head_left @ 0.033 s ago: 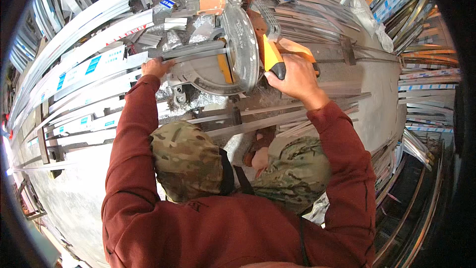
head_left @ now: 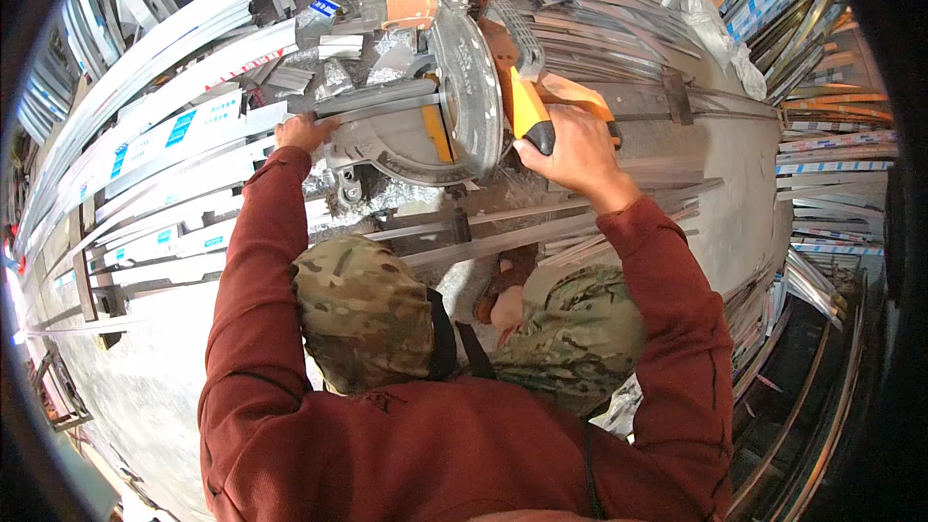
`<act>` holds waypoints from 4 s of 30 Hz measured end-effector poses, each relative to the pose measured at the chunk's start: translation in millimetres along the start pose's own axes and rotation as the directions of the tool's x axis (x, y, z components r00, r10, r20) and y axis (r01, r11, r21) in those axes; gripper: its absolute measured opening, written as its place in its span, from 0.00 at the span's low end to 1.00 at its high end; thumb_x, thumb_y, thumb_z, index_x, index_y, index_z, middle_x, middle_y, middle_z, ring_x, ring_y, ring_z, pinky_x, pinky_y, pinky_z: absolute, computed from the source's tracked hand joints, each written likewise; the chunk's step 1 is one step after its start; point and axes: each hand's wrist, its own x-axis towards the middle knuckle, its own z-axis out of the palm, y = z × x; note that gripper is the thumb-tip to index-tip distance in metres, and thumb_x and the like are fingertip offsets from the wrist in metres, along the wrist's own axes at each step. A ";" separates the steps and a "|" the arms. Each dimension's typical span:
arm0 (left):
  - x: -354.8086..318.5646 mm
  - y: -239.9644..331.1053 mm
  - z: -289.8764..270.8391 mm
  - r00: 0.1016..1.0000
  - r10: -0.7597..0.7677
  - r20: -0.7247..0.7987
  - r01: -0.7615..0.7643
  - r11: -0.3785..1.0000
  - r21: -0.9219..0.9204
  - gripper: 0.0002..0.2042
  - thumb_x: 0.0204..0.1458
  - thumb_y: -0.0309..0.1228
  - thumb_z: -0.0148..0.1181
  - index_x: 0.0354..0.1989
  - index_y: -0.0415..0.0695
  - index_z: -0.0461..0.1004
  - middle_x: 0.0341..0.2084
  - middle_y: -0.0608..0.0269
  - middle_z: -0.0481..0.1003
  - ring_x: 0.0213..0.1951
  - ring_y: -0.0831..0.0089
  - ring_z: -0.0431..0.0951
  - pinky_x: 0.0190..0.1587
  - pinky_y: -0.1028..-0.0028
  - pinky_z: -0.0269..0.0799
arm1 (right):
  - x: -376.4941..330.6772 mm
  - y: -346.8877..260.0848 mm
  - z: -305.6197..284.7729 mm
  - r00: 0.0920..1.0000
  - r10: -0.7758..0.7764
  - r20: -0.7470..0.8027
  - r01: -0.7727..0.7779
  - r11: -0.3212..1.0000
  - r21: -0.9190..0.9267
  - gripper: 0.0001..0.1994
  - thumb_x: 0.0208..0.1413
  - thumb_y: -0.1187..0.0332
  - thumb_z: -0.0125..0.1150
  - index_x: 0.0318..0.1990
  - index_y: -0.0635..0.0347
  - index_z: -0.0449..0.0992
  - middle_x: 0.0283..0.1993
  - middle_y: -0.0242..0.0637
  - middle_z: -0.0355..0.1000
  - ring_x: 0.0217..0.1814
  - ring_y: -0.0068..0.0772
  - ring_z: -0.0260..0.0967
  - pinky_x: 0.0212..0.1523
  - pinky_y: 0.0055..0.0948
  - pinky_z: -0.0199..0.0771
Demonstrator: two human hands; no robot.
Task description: The person repeatedly positions long metal profiles on a miter saw, cuts them to length, and sets the cut pieces aside. The task involves handling multiple profiles one at a time and using the saw to produce shorter segments.
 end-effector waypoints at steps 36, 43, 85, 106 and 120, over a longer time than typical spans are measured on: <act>12.6 -3.9 9.8 1.000 -0.021 -0.014 0.021 0.999 0.035 0.37 0.48 0.69 0.50 0.48 0.45 0.79 0.41 0.46 0.80 0.48 0.53 0.79 0.57 0.55 0.59 | -28.5 5.5 34.2 0.999 -0.044 -0.002 0.044 0.996 -0.073 0.26 0.43 0.44 0.67 0.29 0.63 0.75 0.27 0.45 0.73 0.36 0.46 0.72 0.41 0.42 0.72; 12.4 1.3 11.0 0.997 0.004 -0.073 0.000 0.998 0.056 0.38 0.48 0.69 0.52 0.43 0.41 0.80 0.37 0.48 0.81 0.47 0.53 0.79 0.55 0.53 0.61 | -5.6 9.2 -3.6 1.000 -0.024 -0.002 0.024 0.999 0.023 0.27 0.49 0.41 0.61 0.30 0.62 0.75 0.31 0.47 0.74 0.38 0.50 0.73 0.43 0.46 0.71; -10.5 -113.1 4.9 0.978 0.153 0.142 -0.164 0.984 0.070 0.26 0.56 0.50 0.59 0.41 0.33 0.76 0.35 0.42 0.77 0.39 0.44 0.77 0.43 0.58 0.71 | -209.6 242.7 154.9 0.766 0.463 0.445 -0.378 0.886 -0.270 0.08 0.50 0.70 0.59 0.37 0.62 0.74 0.39 0.45 0.72 0.46 0.49 0.70 0.44 0.50 0.70; -29.8 -132.6 -9.2 0.994 0.003 0.105 -0.009 0.998 0.055 0.32 0.53 0.59 0.58 0.25 0.33 0.70 0.19 0.43 0.71 0.25 0.50 0.72 0.33 0.55 0.66 | -223.0 296.8 189.4 0.813 0.489 0.315 -0.411 0.866 -0.284 0.17 0.50 0.76 0.57 0.49 0.65 0.72 0.51 0.45 0.71 0.56 0.48 0.68 0.49 0.51 0.69; -30.6 -155.5 -0.3 0.998 0.055 0.045 -0.056 0.998 0.027 0.28 0.55 0.52 0.61 0.24 0.33 0.69 0.19 0.42 0.68 0.25 0.48 0.67 0.32 0.53 0.62 | -172.8 284.9 230.2 0.858 0.253 0.448 -0.172 0.962 -0.214 0.28 0.41 0.70 0.69 0.54 0.59 0.70 0.52 0.41 0.69 0.57 0.44 0.64 0.63 0.51 0.57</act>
